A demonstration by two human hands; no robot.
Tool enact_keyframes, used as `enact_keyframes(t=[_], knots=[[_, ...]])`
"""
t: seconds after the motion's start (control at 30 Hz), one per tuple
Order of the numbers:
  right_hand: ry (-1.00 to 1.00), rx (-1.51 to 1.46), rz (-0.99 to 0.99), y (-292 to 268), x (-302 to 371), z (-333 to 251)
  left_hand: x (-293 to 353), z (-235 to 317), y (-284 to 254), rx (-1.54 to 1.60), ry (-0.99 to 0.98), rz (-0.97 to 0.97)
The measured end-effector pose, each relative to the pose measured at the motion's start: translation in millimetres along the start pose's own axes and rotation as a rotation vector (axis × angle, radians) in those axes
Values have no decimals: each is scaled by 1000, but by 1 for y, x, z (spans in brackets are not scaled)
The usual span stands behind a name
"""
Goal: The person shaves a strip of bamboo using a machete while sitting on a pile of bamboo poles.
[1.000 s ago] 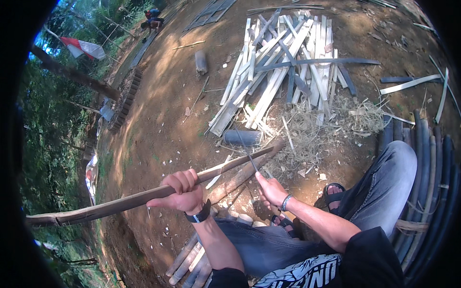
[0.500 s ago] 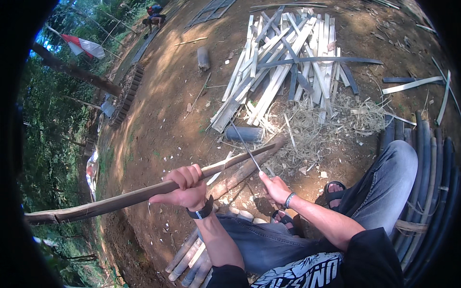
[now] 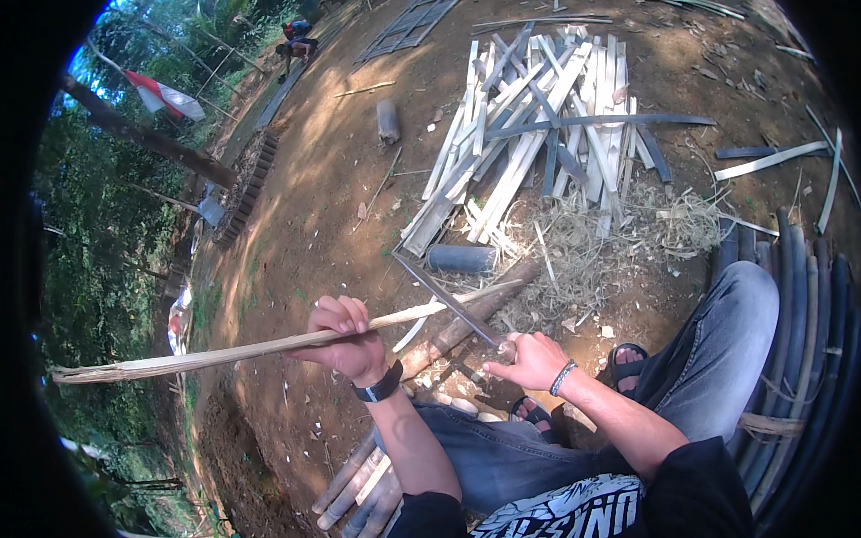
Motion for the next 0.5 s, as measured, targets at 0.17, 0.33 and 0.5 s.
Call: enact_keyframes(t=[0.17, 0.33, 0.5], knots=[[88, 435, 125, -27, 3, 19, 7, 2, 9, -5, 115, 35], [55, 381, 171, -27, 0, 9, -4, 6, 40, -258, 121, 248], [90, 410, 333, -30, 6, 33, -14, 17, 19, -125, 64, 139]])
Point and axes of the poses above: each hand's wrist, its own x-axis away from the middle knuckle, its own y-axis out of the palm, z = x × y, the point moved 1 cm from there along -x, towards the middle knuckle, and after that the axes turned 15 degrees about -z, right-handed, at the moved point
